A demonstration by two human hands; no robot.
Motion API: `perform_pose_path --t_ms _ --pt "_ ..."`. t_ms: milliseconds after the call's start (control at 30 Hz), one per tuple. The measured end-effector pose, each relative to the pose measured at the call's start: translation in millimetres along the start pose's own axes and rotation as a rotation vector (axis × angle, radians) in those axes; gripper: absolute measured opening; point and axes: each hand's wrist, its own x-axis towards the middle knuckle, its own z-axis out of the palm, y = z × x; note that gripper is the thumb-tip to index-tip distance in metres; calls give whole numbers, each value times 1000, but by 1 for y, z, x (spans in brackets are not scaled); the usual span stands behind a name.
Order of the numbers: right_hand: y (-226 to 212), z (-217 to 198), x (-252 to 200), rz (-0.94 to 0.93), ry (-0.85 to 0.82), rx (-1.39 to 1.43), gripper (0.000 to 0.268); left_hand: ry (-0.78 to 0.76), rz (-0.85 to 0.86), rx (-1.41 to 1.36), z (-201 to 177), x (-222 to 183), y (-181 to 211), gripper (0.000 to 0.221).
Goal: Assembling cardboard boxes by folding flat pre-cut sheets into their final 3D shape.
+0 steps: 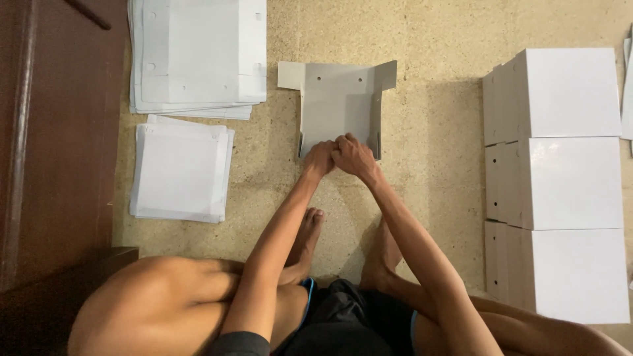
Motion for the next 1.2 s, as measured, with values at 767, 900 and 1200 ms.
perform_pose_path --t_ms 767,900,1200 --pt "7 41 18 2 -264 -299 28 70 171 422 -21 -16 3 11" --pt "45 32 18 96 -318 -387 26 84 159 463 -18 -14 -2 10" --pt "15 50 21 25 -296 -231 25 154 -33 86 -17 -17 10 19"
